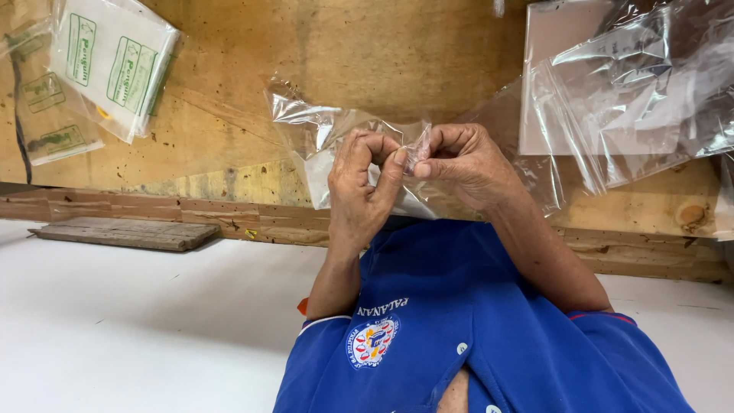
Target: The person is packaging bundles of dried leaves into clear plastic bags on a wooden workbench.
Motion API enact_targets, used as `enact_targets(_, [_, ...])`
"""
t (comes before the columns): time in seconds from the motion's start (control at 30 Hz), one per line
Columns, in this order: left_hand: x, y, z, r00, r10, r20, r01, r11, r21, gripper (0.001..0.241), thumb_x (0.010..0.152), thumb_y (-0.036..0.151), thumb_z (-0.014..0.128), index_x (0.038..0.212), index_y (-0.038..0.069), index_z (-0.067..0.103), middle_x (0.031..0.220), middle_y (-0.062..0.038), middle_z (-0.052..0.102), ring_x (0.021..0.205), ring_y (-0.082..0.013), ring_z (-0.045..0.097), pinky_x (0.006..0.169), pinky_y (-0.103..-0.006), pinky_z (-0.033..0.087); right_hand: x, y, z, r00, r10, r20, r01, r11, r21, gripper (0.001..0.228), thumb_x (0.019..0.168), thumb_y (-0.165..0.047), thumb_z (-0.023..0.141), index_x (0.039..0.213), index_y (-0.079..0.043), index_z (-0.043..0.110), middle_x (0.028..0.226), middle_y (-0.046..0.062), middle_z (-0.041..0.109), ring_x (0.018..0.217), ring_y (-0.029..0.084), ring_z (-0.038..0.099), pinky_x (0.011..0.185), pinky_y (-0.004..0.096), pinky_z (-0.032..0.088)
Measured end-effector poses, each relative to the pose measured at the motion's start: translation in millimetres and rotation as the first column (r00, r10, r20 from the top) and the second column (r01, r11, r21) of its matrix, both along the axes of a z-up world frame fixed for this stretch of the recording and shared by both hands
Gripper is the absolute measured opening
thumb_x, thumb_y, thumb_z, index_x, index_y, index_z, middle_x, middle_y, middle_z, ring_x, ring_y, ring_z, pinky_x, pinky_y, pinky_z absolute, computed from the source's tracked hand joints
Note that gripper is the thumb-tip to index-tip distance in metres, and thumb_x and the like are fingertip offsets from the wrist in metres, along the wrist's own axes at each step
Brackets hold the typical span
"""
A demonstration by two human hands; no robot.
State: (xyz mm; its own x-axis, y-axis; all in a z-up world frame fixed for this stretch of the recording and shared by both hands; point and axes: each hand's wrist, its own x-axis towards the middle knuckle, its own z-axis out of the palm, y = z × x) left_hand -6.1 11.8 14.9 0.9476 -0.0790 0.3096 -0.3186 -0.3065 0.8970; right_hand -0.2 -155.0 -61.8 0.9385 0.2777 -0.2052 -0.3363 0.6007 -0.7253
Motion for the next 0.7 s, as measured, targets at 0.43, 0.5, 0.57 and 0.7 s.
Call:
enact_targets(0.43, [-3, 13, -12, 0.986, 0.159, 0.043, -0.16, 0.987, 0.01, 0.011, 0.104, 0.014, 0.059, 0.101, 0.004, 0.062, 0.088, -0.009, 0.055, 0.077, -0.0233, 0.056, 0.077, -0.0378, 0.05, -6, -6, 23, 0.985, 0.149, 0.089, -0.148, 0.989, -0.012, 0.019, 0.081, 0.0, 0.083, 0.085, 0.003, 0.064, 0.081, 0.011, 0.066, 0.076, 0.011, 0.065, 0.069, 0.022, 0.055])
enact_targets(0.5, [-4, 17, -10, 0.985, 0.168, 0.032, -0.168, 0.986, -0.019, 0.012, 0.106, 0.015, 0.056, 0.102, 0.005, 0.061, 0.088, -0.007, 0.053, 0.076, -0.0184, 0.053, 0.076, -0.0355, 0.05, -7, -10, 24, 0.987, 0.128, 0.097, -0.127, 0.992, -0.019, 0.018, 0.083, -0.002, 0.081, 0.085, 0.002, 0.064, 0.086, 0.012, 0.067, 0.081, 0.013, 0.066, 0.071, 0.023, 0.054])
enact_targets(0.57, [-3, 18, -6, 0.979, 0.204, -0.013, -0.204, 0.972, -0.113, 0.014, 0.108, 0.017, 0.05, 0.104, 0.005, 0.055, 0.092, -0.009, 0.055, 0.07, -0.0141, 0.056, 0.072, -0.0341, 0.054, -3, -15, 15, 0.985, 0.02, 0.171, -0.018, 1.0, -0.013, 0.017, 0.086, -0.004, 0.076, 0.088, 0.001, 0.06, 0.101, 0.019, 0.066, 0.096, 0.019, 0.064, 0.078, 0.026, 0.052])
enact_targets(0.7, [-5, 18, -22, 0.959, 0.284, -0.018, -0.282, 0.942, -0.18, 0.015, 0.111, 0.018, 0.045, 0.109, 0.005, 0.051, 0.098, -0.009, 0.055, 0.069, -0.0102, 0.058, 0.069, -0.0304, 0.057, -6, -31, -1, 0.995, -0.039, 0.088, 0.012, 0.957, 0.291, 0.016, 0.098, -0.005, 0.063, 0.099, 0.002, 0.049, 0.103, 0.025, 0.066, 0.096, 0.026, 0.074, 0.09, 0.034, 0.061])
